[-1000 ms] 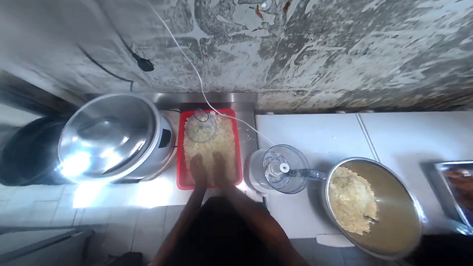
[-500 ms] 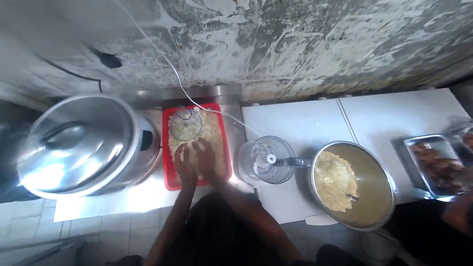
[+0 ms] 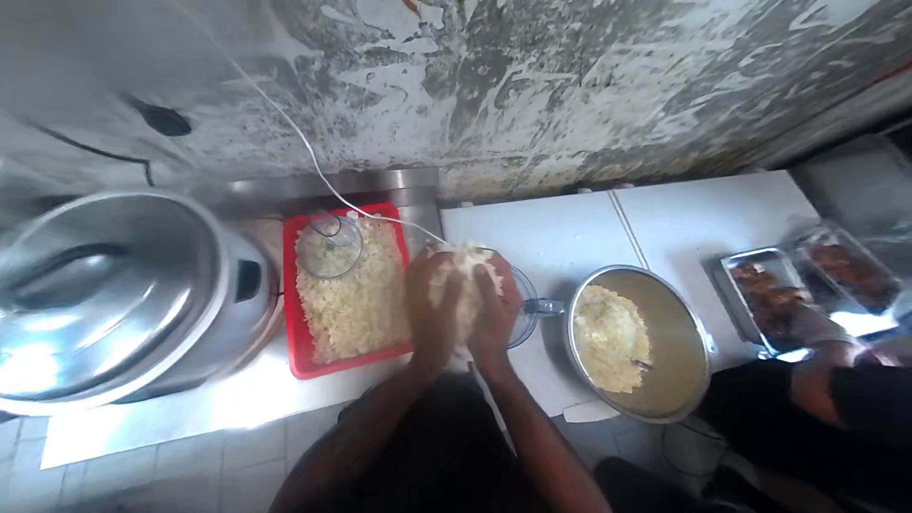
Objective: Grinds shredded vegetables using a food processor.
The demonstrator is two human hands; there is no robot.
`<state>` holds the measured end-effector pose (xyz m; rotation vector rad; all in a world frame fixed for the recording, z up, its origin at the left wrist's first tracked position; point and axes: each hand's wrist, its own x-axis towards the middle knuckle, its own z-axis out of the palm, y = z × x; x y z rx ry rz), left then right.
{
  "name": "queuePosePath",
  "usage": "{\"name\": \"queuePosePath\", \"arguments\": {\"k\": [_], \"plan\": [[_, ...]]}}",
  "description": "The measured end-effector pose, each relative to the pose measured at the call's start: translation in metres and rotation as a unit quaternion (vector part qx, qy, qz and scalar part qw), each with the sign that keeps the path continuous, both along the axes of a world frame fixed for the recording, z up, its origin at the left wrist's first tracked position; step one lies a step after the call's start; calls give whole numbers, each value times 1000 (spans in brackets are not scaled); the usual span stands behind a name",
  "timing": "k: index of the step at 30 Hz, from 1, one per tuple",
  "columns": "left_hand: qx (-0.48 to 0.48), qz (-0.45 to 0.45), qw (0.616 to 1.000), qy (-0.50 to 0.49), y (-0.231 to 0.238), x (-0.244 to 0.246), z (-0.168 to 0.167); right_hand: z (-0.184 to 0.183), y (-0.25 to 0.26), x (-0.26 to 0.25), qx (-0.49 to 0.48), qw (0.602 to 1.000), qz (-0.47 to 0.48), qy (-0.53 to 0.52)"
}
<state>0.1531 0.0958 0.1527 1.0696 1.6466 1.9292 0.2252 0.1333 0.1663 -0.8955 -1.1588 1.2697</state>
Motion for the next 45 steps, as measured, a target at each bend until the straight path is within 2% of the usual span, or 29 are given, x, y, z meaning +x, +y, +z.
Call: {"name": "queuePosePath", "arguments": {"k": [5,10,15,18,21,24,26,28,30,32,34,37,39,42,45], "plan": [[31,-128,991,13,34,40,-28,-41,22,55,11,995,-103,7],[9,-174,984,39,45,34,-52,-74,27,80,47,995,-74,-45],[-1,-211,975,76,48,18,-55,-66,34,87,15,998,-20,-66],[-8,-259,961,100,48,5,-46,-49,42,102,-8,988,25,-151],[-29,-326,935,133,53,-4,-37,-27,47,116,-94,958,108,-247],[-49,-381,902,198,61,-9,-35,-13,54,124,-157,912,185,-331],[-96,-412,874,238,64,-12,-28,-2,57,128,-191,879,210,-383],[-157,-442,841,271,64,-15,-17,6,55,130,-184,855,194,-445],[-202,-454,813,305,64,-19,-9,4,54,131,-161,847,177,-474],[-241,-447,795,332,64,-19,-3,-7,53,132,-129,845,174,-489],[-267,-436,784,351,61,-18,0,-12,48,128,-90,820,176,-536],[-258,-418,800,344,54,-21,0,-14,38,119,-77,803,183,-562],[-231,-390,846,279,45,-29,-1,-19,34,112,-42,814,166,-556],[-186,-311,923,127,24,-48,-9,-37,35,106,37,824,157,-543],[-156,-228,959,58,-3,-86,-35,-40,43,109,50,844,134,-518]]}}
